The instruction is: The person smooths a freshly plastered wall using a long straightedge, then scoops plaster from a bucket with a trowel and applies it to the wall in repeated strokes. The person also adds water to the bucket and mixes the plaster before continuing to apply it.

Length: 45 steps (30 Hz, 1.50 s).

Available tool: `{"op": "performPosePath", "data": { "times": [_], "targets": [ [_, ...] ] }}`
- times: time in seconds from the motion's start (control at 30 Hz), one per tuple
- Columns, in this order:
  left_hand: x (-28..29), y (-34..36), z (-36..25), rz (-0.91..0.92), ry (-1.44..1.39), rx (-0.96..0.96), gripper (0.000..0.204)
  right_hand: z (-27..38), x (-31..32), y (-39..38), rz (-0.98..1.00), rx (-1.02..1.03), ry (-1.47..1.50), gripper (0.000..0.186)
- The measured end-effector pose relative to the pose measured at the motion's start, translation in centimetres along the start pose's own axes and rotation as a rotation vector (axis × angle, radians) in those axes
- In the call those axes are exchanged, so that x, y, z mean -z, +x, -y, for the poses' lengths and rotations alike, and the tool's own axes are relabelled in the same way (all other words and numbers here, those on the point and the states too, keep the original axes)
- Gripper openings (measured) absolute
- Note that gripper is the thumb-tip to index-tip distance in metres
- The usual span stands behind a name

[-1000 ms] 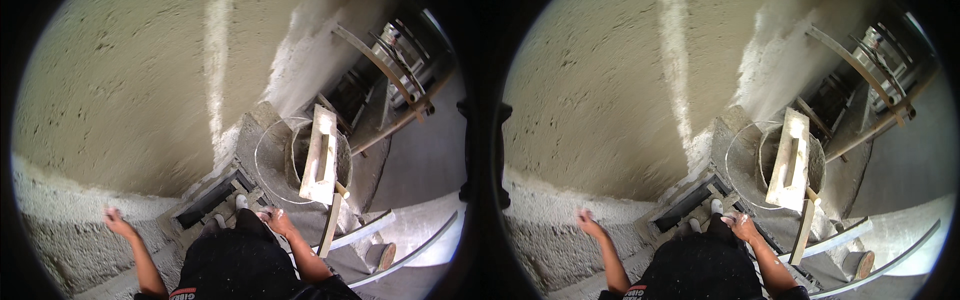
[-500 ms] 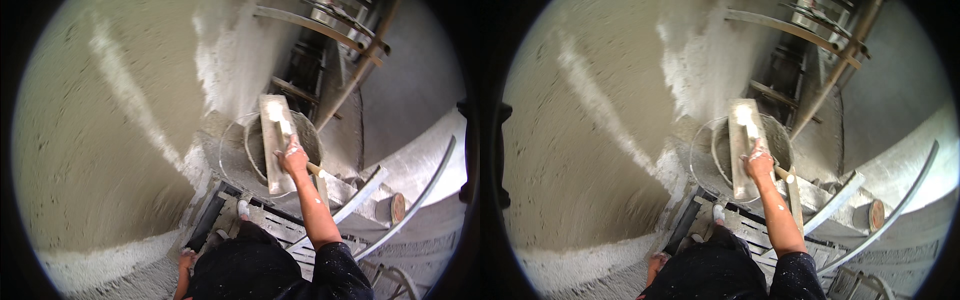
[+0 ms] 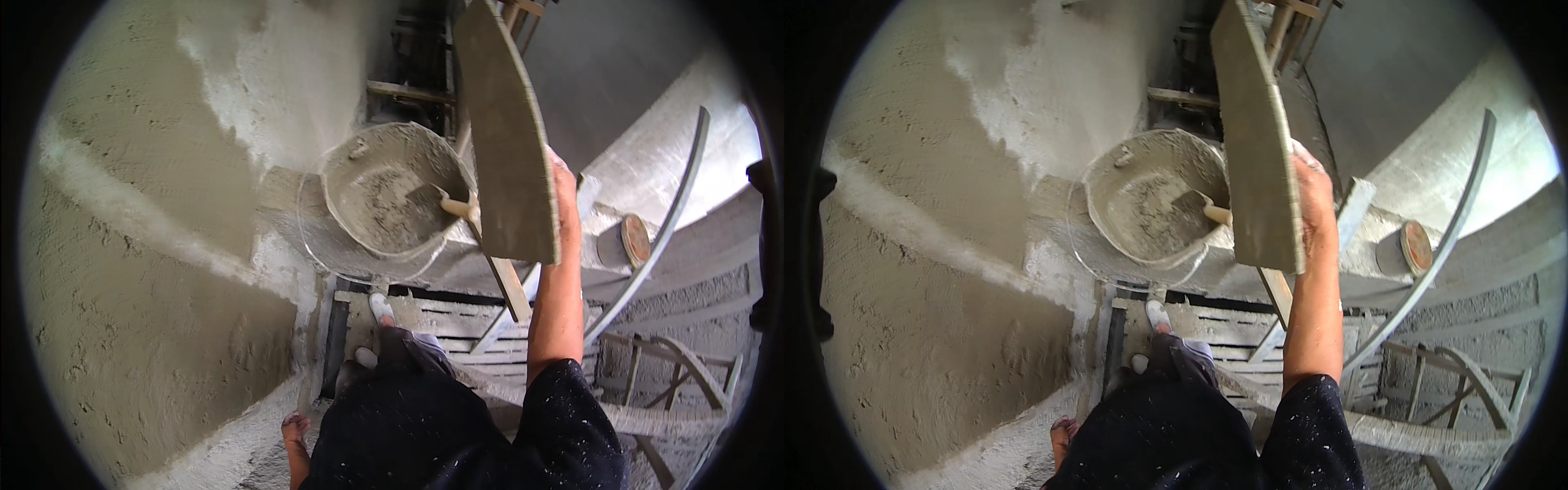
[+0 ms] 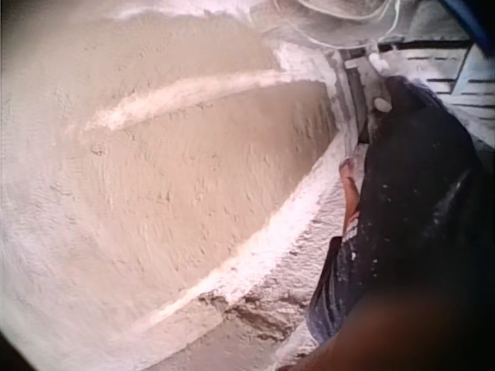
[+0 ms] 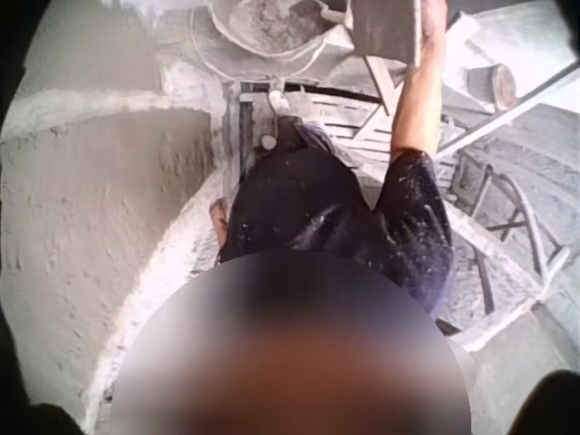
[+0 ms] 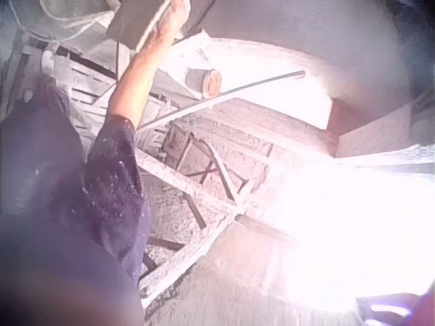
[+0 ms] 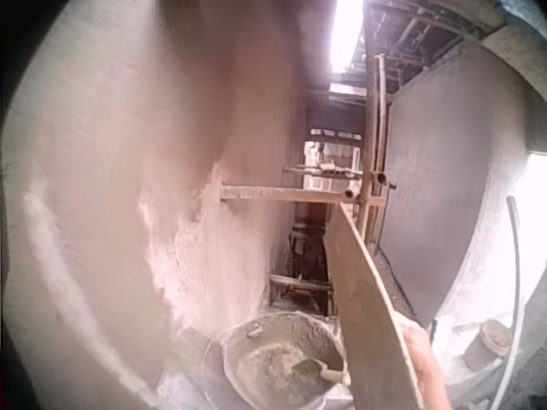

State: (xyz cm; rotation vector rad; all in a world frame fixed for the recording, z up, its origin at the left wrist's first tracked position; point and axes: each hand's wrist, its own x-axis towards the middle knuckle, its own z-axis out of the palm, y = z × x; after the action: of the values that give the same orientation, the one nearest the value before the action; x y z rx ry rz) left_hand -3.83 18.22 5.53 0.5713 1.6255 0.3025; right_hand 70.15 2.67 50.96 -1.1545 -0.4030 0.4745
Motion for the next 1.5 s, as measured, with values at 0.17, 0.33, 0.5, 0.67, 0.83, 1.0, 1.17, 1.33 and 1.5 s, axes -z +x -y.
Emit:
{"op": "performPosePath", "data": {
  "times": [0.17, 0.33, 0.5, 0.67, 0.83, 1.0, 1.17, 1.33, 1.5],
  "targets": [
    [3.8, 0.2, 1.2, 0.052, 0.002, -0.006, 0.026, -2.1, 7.8, -7.0, -0.445, 0.050, -0.043, 0.026],
    [5.6, 0.1, -0.5, -0.040, 0.140, 0.046, 0.030, -6.0, 15.4, -11.4, -0.519, 0.068, 0.028, 0.026],
    [4.9, 0.6, -2.2, -0.049, 0.111, 0.070, 0.045, -6.2, 19.7, -12.0, -0.611, -0.131, -0.247, 0.036],
    [4.2, 3.2, 0.2, -0.028, 0.052, 0.114, 0.045, -5.8, 19.2, -11.6, -0.614, -0.215, -0.498, 0.052],
    [3.2, 5.0, 4.0, 0.058, 0.190, 0.118, 0.041, -4.8, 20.1, -12.9, -0.437, -0.096, -0.215, 0.031],
    [0.8, 8.1, 1.8, 0.182, 0.314, 0.110, 0.053, -2.1, 22.0, -14.5, -0.389, 0.077, 0.176, 0.030],
    [-4.4, 6.8, -7.1, 0.956, 0.369, 0.047, 0.070, -0.3, 20.6, -14.0, -0.404, 0.151, 0.205, 0.031],
    [-21.1, -9.1, -19.2, 0.424, 0.278, -0.752, 0.038, -3.2, 14.9, -10.6, -0.266, 0.060, 0.270, 0.032],
    [-37.0, -25.2, -27.3, 0.975, 0.296, -0.770, 0.048, -10.4, 5.3, -4.7, 0.045, -0.191, 0.453, 0.032]
  ]
}}
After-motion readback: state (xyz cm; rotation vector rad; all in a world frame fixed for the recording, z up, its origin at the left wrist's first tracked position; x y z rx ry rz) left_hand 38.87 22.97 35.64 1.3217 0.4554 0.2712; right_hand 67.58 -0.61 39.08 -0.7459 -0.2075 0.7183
